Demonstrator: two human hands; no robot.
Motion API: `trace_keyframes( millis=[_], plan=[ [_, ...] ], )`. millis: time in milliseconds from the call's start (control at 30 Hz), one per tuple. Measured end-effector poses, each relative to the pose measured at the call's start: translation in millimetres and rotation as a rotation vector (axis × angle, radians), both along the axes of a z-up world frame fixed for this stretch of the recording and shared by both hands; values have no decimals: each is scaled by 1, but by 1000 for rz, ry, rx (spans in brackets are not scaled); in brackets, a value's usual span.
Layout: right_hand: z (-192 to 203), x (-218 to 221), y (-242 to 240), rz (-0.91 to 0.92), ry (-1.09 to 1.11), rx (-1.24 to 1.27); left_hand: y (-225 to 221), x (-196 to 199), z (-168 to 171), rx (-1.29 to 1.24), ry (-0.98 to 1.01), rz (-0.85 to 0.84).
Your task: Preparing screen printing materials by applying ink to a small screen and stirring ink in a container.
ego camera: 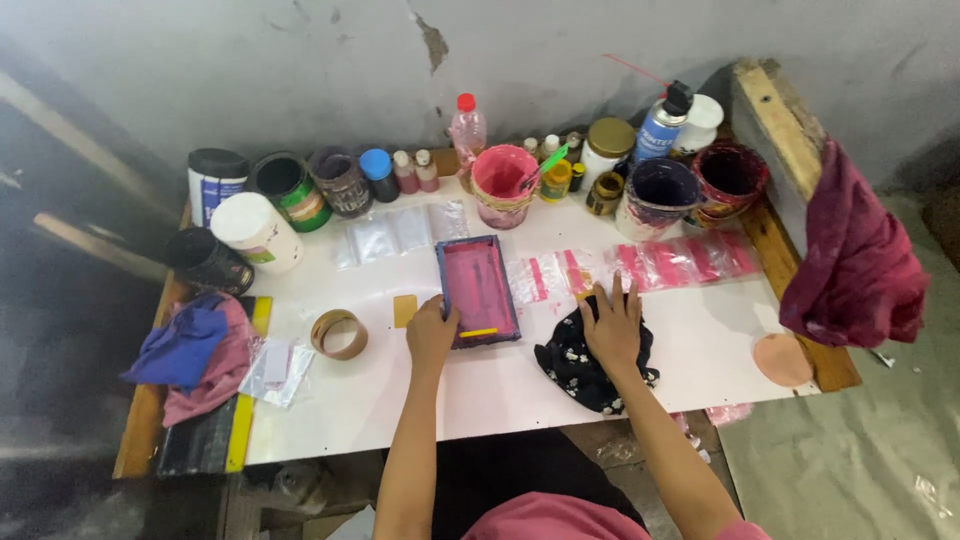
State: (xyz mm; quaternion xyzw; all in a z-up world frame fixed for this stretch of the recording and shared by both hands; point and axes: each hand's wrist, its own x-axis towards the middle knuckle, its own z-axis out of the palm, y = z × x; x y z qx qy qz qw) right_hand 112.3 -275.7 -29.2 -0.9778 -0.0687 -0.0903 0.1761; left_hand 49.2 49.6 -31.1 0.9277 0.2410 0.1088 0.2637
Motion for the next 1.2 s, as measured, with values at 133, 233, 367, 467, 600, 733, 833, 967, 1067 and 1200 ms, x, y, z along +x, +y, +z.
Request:
trace_keyframes(
  millis=[133, 233, 367, 467, 600, 733, 833, 967, 1067, 1200],
  plan=[
    [3, -1, 0, 3, 66, -11, 0, -2, -5, 44, -60, -13],
    [-4, 0, -1, 0, 22, -21, 0, -6, 4, -7, -81, -50],
    [-4, -2, -1, -16, 22, -18, 2, -7, 4, -22, -144, -64],
    [-2, -2, 0, -23, 40, -8, 2, -8, 5, -22, -181, -62],
    [12, -6, 3, -24, 94, 22, 2, -9, 8, -49, -199, -63],
    [10, -6, 3, -21, 96, 2, 3, -10, 8, -36, -193, -68],
    [10, -5, 3, -23, 69, -10, 5, -9, 6, -19, -198, -68],
    [5, -4, 2, -26, 76, -15, 6, -9, 7, -24, -219, -74],
    [6, -4, 2, -24, 85, -4, 7, -10, 9, -38, -234, -82],
    [6, -5, 2, -19, 86, -1, 10, -10, 5, -36, -232, -75]
  ],
)
